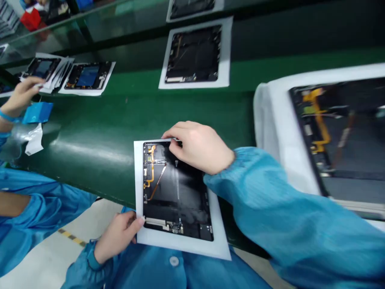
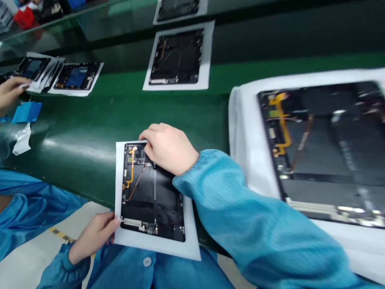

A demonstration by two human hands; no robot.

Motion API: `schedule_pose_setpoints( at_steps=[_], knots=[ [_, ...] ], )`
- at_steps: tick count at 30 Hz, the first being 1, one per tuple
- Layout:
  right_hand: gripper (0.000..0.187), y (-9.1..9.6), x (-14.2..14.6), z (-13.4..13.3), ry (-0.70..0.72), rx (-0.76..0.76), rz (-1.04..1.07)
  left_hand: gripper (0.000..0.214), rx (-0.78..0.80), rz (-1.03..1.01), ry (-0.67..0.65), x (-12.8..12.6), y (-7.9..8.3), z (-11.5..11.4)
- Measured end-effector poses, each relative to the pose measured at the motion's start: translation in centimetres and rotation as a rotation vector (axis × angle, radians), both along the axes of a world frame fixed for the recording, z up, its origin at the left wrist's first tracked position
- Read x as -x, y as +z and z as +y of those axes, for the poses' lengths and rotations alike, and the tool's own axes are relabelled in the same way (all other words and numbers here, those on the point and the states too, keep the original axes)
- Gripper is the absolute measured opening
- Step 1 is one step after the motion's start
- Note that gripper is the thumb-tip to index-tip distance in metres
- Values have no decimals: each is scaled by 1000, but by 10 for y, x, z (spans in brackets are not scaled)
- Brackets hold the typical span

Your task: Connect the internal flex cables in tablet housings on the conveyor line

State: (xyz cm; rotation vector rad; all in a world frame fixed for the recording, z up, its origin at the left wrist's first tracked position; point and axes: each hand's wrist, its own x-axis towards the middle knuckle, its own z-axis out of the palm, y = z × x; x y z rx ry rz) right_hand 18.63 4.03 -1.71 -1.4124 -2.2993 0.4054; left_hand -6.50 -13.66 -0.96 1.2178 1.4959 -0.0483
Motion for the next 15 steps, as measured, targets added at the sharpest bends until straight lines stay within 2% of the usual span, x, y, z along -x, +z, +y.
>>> schedule_pose_setpoints(
  at_steps=[3, 6, 10, 13, 15],
  knots=[
    [29, -15, -5, 19, -179, -30, 103, 64, -49, -139, 195, -13, -32, -12],
    [32, -31, -15, 47, -392, -69, 143, 68, -33, -219, 316, -13, -39, -14],
    [39, -45, -39, 99, -681, -74, 80, 70, -59, -198, 438, 21, -22, 4],
    [51, -50, -56, 141, -870, -13, 20, 69, -209, -75, 456, 65, -5, 34],
    [54, -51, -62, 166, -877, 54, -23, 67, -307, 21, 442, 98, 4, 58]
  ],
)
